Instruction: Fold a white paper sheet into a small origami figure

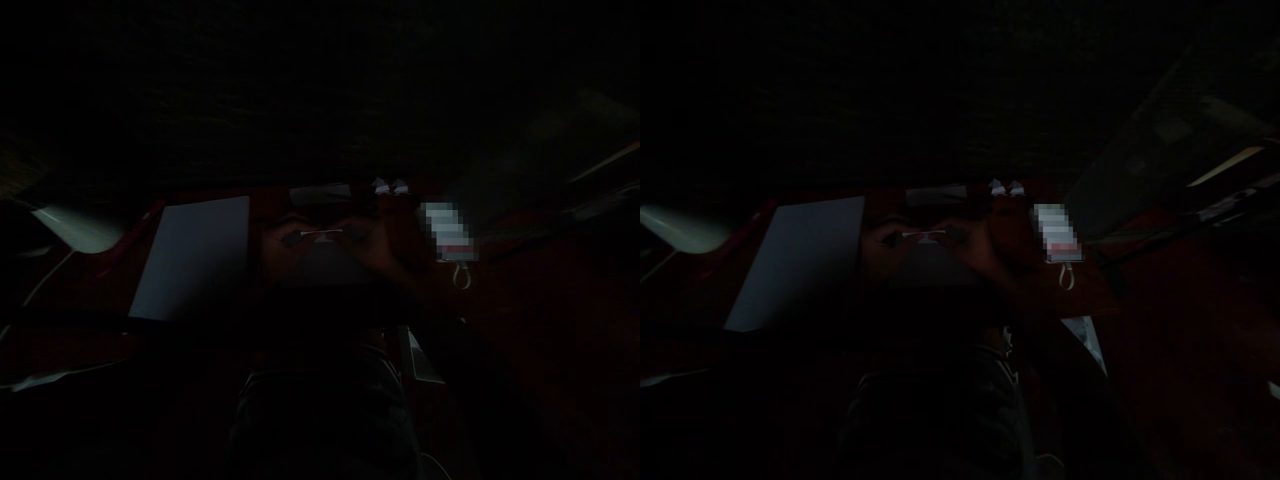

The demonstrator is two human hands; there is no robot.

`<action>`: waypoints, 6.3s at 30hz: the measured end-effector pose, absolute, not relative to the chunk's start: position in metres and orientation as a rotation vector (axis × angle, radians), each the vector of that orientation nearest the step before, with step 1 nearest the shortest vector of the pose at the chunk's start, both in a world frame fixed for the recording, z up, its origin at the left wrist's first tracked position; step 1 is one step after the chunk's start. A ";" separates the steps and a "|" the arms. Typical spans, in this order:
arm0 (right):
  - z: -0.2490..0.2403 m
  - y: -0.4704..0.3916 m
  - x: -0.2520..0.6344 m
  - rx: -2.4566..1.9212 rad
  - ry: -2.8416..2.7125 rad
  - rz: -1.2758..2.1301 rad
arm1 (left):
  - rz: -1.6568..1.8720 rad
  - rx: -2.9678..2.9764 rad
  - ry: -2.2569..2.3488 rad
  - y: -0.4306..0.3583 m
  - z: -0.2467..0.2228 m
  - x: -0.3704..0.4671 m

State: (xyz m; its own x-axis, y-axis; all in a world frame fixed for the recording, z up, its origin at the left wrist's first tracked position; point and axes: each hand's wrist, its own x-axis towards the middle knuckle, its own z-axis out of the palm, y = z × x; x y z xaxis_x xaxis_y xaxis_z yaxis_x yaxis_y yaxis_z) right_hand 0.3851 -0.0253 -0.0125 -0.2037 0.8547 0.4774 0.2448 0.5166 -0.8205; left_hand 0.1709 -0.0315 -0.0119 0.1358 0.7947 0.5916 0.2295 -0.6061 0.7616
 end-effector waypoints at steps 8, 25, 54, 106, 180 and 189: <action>-0.010 -0.027 0.382 -0.947 -1.667 0.810 | 1.454 1.824 1.037 -0.033 -0.012 0.171; -0.015 -0.021 0.385 -0.933 -1.791 0.809 | 1.420 1.776 0.922 -0.030 -0.014 0.171; -0.013 -0.019 0.389 -0.991 -1.750 0.758 | 1.428 1.493 1.117 -0.024 -0.022 0.169; -0.024 -0.003 0.396 -0.954 -1.389 1.363 | 1.280 1.284 0.933 -0.011 -0.033 0.167; -0.034 0.000 0.408 -1.141 -2.303 0.715 | 0.732 2.464 0.935 0.002 -0.039 0.147; -0.038 0.003 0.409 -1.131 -2.289 0.720 | 0.789 2.278 1.065 0.004 -0.043 0.150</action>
